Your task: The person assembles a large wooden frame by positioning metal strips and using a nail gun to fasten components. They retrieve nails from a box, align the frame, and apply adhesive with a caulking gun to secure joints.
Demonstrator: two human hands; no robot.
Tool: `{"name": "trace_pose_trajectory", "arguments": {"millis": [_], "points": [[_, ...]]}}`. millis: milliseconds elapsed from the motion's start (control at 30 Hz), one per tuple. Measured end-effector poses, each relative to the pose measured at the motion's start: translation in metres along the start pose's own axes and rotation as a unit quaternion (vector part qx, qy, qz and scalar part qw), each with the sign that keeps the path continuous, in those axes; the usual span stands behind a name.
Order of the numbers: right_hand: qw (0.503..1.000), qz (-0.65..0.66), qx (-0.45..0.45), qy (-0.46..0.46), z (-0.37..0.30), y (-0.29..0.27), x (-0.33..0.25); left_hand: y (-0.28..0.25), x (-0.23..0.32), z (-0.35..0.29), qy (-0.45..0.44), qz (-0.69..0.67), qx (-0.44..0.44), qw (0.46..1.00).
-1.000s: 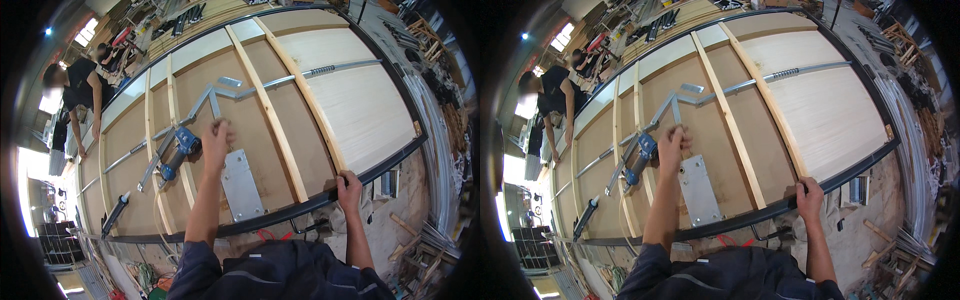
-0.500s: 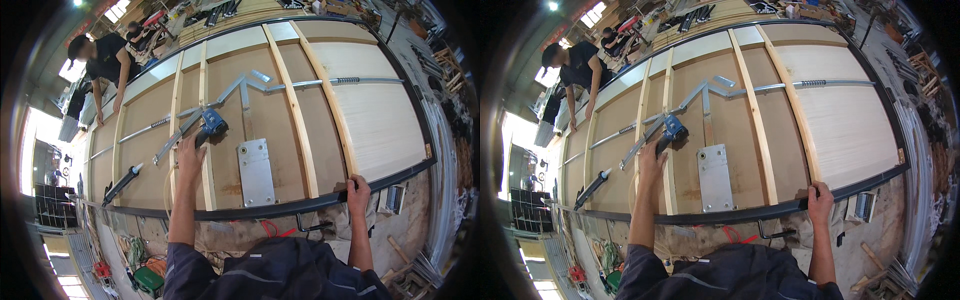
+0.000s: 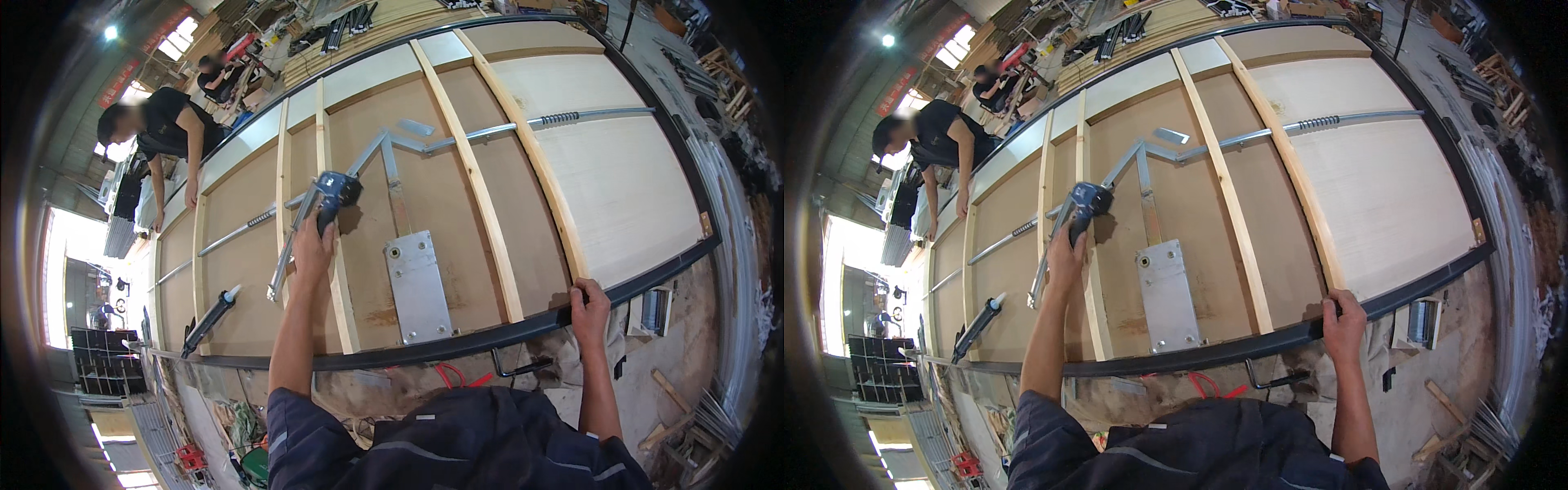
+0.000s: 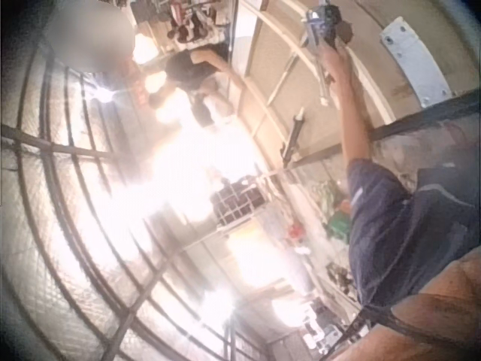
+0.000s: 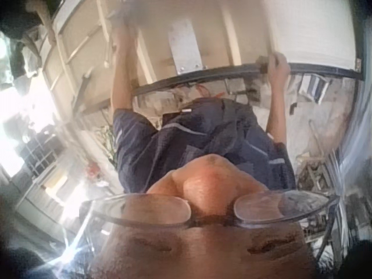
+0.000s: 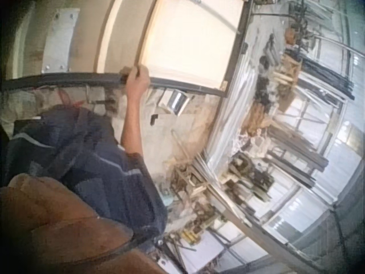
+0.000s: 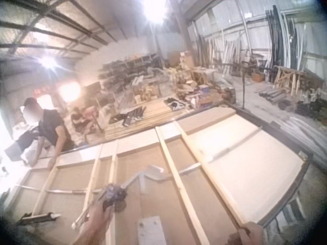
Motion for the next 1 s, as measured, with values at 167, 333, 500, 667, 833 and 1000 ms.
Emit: {"name": "trace_pose_trajectory", "arguments": {"millis": [167, 333, 500, 667, 833, 1000], "points": [[1.0, -0.011, -0.005, 0.016, 0.001, 0.001, 0.004, 0.025, -0.005, 0.059, -0.028, 0.057, 0.003, 0.998], [0.999, 0.006, -0.009, 0.036, 0.002, 0.004, 0.0, 0.063, -0.018, 0.113, -0.033, 0.123, 0.079, 0.989], [0.998, -0.007, 0.005, 0.054, 0.002, 0.004, 0.003, 0.118, 0.114, 0.16, 0.149, -0.018, 0.05, 0.987], [0.999, -0.03, 0.023, 0.021, 0.002, 0.005, -0.004, 0.206, 0.16, 0.178, 0.184, -0.01, -0.152, 0.971], [0.998, -0.016, 0.027, 0.053, 0.009, 0.0, -0.003, 0.239, 0.166, 0.196, 0.104, 0.059, -0.231, 0.966], [0.998, -0.033, 0.016, 0.044, 0.009, 0.003, -0.003, 0.257, 0.115, 0.215, 0.069, 0.074, -0.129, 0.987]]}}
Point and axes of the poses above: each hand's wrist, its own z-axis towards the middle knuckle, its own y-axis out of the palm, x = y × z, the point moved 5 cm from there along z, towards the middle knuckle, and after that the axes turned 3 degrees about -y, right-handed, at the moved point
